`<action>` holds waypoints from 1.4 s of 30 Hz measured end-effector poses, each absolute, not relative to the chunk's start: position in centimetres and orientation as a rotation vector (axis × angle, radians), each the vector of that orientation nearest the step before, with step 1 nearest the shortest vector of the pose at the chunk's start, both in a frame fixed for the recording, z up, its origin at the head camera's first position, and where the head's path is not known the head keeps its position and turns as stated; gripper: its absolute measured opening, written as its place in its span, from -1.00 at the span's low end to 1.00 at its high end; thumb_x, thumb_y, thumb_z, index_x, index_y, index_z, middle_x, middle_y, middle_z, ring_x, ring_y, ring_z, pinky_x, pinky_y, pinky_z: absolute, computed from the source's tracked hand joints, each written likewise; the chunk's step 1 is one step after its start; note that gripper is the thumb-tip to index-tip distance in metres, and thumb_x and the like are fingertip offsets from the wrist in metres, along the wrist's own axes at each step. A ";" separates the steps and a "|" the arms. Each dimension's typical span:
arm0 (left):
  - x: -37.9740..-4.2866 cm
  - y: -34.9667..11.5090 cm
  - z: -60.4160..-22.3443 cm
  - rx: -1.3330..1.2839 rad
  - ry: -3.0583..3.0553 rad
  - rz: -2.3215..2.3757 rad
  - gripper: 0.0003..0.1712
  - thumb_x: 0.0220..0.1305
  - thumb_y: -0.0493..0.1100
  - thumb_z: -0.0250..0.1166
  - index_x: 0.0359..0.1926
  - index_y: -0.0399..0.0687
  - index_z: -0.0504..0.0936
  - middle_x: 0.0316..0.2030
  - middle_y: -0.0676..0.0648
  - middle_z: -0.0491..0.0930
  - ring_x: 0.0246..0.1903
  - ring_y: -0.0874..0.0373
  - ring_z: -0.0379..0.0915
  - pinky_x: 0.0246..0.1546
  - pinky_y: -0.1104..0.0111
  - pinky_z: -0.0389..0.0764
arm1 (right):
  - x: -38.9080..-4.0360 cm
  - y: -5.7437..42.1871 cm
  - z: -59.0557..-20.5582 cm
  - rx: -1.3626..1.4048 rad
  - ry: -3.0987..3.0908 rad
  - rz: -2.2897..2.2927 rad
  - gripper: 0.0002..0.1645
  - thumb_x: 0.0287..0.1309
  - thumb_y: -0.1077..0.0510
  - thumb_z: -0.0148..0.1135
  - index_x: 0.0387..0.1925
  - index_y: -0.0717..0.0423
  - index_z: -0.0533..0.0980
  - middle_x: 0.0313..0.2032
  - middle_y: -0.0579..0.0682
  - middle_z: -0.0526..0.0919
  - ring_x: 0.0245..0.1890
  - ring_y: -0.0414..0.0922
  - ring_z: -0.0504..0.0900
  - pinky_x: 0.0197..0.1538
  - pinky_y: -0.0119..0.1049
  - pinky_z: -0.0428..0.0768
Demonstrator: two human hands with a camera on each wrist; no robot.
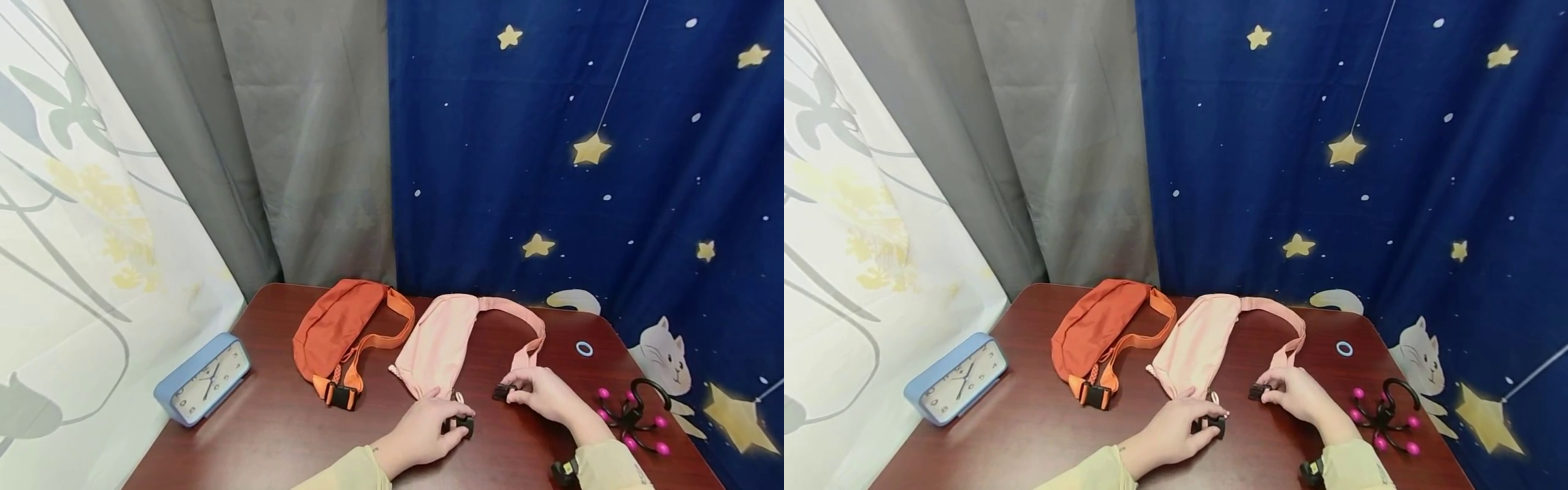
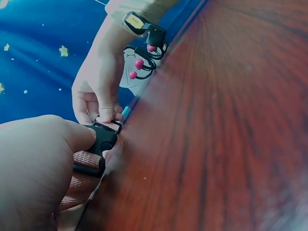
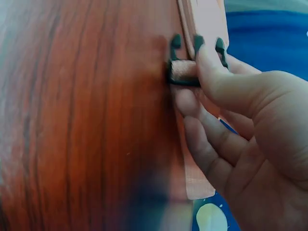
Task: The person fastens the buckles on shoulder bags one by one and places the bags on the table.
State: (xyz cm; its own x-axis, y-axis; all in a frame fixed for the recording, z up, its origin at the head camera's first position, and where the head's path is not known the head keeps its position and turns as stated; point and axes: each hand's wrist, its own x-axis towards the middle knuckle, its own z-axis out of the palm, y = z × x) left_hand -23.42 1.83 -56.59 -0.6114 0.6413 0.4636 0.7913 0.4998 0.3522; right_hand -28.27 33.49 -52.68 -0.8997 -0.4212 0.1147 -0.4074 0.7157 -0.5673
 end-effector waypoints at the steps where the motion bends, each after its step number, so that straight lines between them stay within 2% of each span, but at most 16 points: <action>1: -23.4 1.8 -56.6 -1.210 -2.471 -0.798 -0.67 0.42 -0.09 0.44 0.17 0.18 0.80 -0.02 0.24 0.85 0.09 0.49 0.70 0.49 -0.06 0.55 | -28.2 33.4 -52.6 -0.718 2.868 -0.951 -0.80 0.20 0.13 0.63 -0.14 -0.08 0.80 -0.40 -0.30 0.77 -0.42 -0.47 0.58 -0.26 -0.41 0.57; 10: -23.5 1.9 -56.8 -1.201 -2.451 -0.816 -0.66 0.42 -0.09 0.45 0.18 0.16 0.79 0.01 0.22 0.85 0.11 0.47 0.72 0.49 -0.04 0.56 | -27.4 32.4 -52.1 -0.837 2.699 -1.009 -0.80 0.26 0.11 0.60 -0.08 -0.08 0.83 -0.42 -0.29 0.78 -0.38 -0.46 0.60 -0.24 -0.42 0.54; 20: -23.4 1.7 -56.5 -1.196 -2.437 -0.847 -0.67 0.39 -0.11 0.48 0.15 0.10 0.79 -0.01 0.17 0.86 0.09 0.42 0.74 0.47 -0.07 0.58 | -26.6 31.2 -52.6 -0.947 2.474 -1.147 -0.83 0.36 0.20 0.49 -0.05 0.02 0.80 -0.39 -0.11 0.86 -0.37 -0.45 0.68 -0.30 -0.45 0.61; 27: -23.4 1.8 -56.5 -1.193 -2.438 -0.852 -0.66 0.40 -0.11 0.49 0.16 0.10 0.80 -0.03 0.17 0.87 0.05 0.44 0.75 0.47 -0.06 0.58 | -26.4 30.7 -53.1 -0.956 2.433 -1.189 -0.82 0.37 0.19 0.49 -0.03 0.01 0.80 -0.39 -0.04 0.86 -0.37 -0.45 0.69 -0.27 -0.47 0.63; 34: -23.3 1.8 -56.4 -1.186 -2.443 -0.845 -0.67 0.39 -0.11 0.49 0.15 0.11 0.80 -0.05 0.18 0.87 0.03 0.44 0.75 0.46 -0.05 0.59 | -26.1 30.2 -53.5 -0.971 2.351 -1.279 -0.81 0.38 0.23 0.46 -0.01 0.12 0.78 -0.37 0.10 0.86 -0.35 -0.40 0.74 -0.24 -0.45 0.67; 42: -23.3 1.7 -56.5 -1.184 -2.442 -0.846 -0.68 0.39 -0.12 0.49 0.14 0.10 0.80 -0.06 0.17 0.87 0.02 0.43 0.75 0.46 -0.05 0.59 | -26.0 29.7 -53.8 -0.976 2.339 -1.309 -0.80 0.36 0.25 0.46 -0.01 0.15 0.77 -0.37 0.15 0.86 -0.37 -0.38 0.73 -0.25 -0.45 0.69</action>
State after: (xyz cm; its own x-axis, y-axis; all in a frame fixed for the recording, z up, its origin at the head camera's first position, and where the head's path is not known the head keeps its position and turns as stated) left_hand -23.34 1.74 -56.52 -0.6161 0.6124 0.4954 0.7876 0.4874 0.3769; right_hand -25.99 29.74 -53.82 -0.7291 -0.6804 0.0740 -0.4189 0.3582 -0.8344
